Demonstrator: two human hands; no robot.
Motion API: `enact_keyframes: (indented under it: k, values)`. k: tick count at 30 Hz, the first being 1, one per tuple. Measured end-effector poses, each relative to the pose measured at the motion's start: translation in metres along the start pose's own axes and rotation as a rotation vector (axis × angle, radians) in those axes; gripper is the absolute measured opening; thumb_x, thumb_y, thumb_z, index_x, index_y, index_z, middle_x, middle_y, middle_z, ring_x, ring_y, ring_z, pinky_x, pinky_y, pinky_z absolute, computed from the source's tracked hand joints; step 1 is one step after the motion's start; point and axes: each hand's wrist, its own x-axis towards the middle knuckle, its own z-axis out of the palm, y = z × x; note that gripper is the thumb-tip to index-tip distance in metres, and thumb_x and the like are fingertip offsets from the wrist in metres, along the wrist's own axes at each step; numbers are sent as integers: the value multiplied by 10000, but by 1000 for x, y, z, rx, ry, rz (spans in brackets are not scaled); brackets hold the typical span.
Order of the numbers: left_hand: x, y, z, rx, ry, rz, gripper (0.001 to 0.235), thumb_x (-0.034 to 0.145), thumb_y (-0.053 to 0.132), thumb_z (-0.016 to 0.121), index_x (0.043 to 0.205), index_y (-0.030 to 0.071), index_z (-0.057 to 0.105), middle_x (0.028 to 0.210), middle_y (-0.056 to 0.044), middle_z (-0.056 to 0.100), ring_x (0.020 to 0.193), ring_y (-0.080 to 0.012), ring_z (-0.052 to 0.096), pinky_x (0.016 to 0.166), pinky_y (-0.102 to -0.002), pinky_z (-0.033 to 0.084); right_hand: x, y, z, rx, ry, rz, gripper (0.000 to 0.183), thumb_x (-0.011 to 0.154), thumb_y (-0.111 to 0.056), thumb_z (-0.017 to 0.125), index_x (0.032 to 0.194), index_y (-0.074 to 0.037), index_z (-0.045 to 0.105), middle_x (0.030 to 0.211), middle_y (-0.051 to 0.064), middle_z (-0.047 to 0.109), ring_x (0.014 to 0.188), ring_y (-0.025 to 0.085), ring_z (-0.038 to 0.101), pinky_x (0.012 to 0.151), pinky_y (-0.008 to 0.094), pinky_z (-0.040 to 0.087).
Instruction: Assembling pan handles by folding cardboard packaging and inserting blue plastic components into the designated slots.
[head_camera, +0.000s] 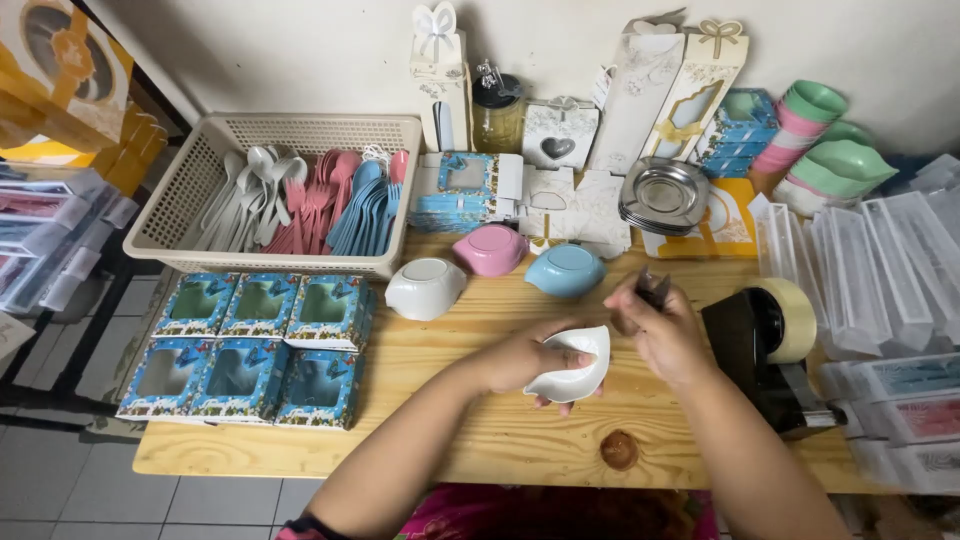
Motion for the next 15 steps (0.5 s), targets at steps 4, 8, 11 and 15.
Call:
enact_keyframes:
  k: [4, 8, 11, 15]
  values:
    - [1, 3, 0, -19, -11, 9, 540, 1021, 106, 569, 1520, 23, 380, 966, -304, 677, 614, -327, 715, 329, -248, 531, -4, -19, 12, -31, -87, -13, 422, 712, -156, 856, 983, 137, 719, 636, 26, 479, 522, 75, 448, 499, 217, 379]
    - [9, -14, -8, -81, 36, 22, 582, 1007, 91, 610, 1538, 51, 375, 1008, -344, 664, 671, -420, 712, 416, -375, 605, -5, -21, 12, -269, 8, -9, 161, 801, -63, 835, 862, 42, 730, 603, 21, 508, 562, 84, 497, 543, 218, 399]
    - [14, -16, -8, -119, 112, 90, 565, 1003, 98, 618, 1521, 69, 393, 1008, -373, 656, 736, -492, 695, 526, -504, 626, 1, -29, 16, -406, 159, 106, 182, 939, -200, 773, 951, -41, 685, 749, 3, 571, 715, 93, 555, 656, 233, 453]
    - [24, 2, 2, 23, 450, 219, 527, 889, 187, 776, 1384, 129, 604, 992, -242, 716, 798, -388, 729, 566, -438, 638, 10, -77, 49, -1039, -36, 425, 395, 966, -330, 693, 1274, -84, 666, 1121, 205, 742, 1122, 396, 693, 965, 499, 540]
